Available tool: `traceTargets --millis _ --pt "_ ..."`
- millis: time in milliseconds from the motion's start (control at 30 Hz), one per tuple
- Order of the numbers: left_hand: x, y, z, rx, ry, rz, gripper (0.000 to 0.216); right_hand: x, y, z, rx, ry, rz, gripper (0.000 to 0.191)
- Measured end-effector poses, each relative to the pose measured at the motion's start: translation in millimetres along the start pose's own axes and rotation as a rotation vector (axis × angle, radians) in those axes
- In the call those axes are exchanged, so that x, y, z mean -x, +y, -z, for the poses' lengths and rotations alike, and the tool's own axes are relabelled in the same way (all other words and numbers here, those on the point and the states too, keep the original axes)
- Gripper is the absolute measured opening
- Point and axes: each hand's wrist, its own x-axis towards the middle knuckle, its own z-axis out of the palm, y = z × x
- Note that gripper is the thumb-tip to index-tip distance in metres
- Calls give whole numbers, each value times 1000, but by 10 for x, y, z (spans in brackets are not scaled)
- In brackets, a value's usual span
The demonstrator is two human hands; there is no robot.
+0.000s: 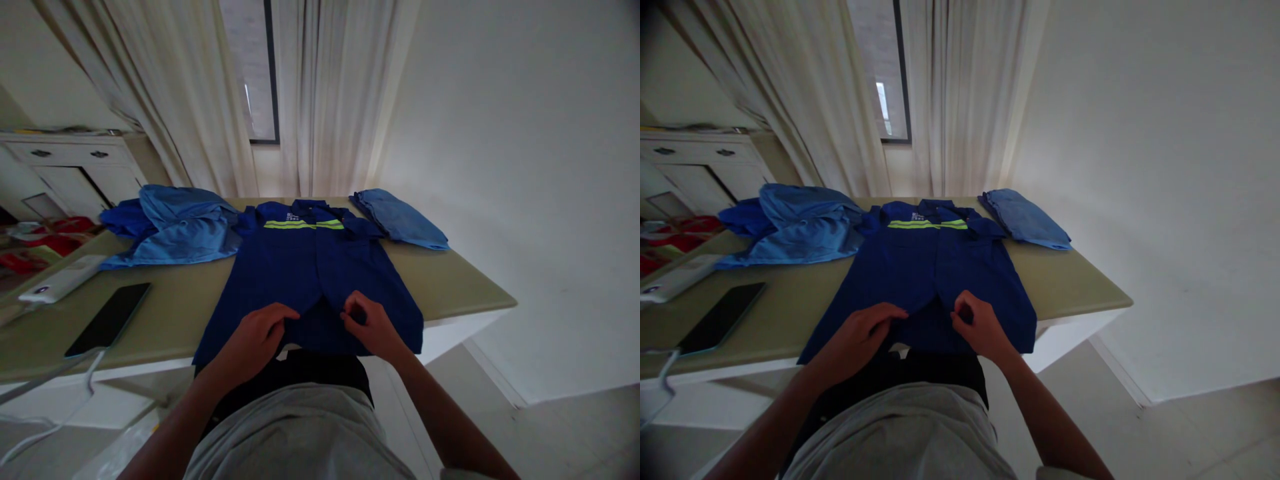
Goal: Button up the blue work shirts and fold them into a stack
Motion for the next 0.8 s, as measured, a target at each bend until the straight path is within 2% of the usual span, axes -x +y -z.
traceTargets --millis 133,200,267,367,467,567,667,733,800 --pt "-48 -64 11 87 212 166 37 32 61 67 -138 160 -60 7" --pt "-37 -114 -17 81 291 133 38 52 50 74 -135 189 -43 7" --pt "-2 -151 -58 32 262 19 42 72 16 64 -126 185 -21 15" --pt "65 -167 -106 -118 79 -139 48 89 -35 32 -119 186 -9 25" --pt "90 -163 -106 -333 6 -214 59 91 -59 4 -129 211 -16 28" --pt "42 -173 -55 -503 9 -238 59 90 -71 0 -153 217 -21 24" --pt "-51 -187 10 -584 37 -275 43 94 -83 11 -159 216 -39 21" --pt "-111 -175 36 -592 104 -272 30 98 -84 14 -161 240 -46 22" --pt "-150 -126 38 -540 226 -234 25 105 -81 13 -163 277 -58 27"
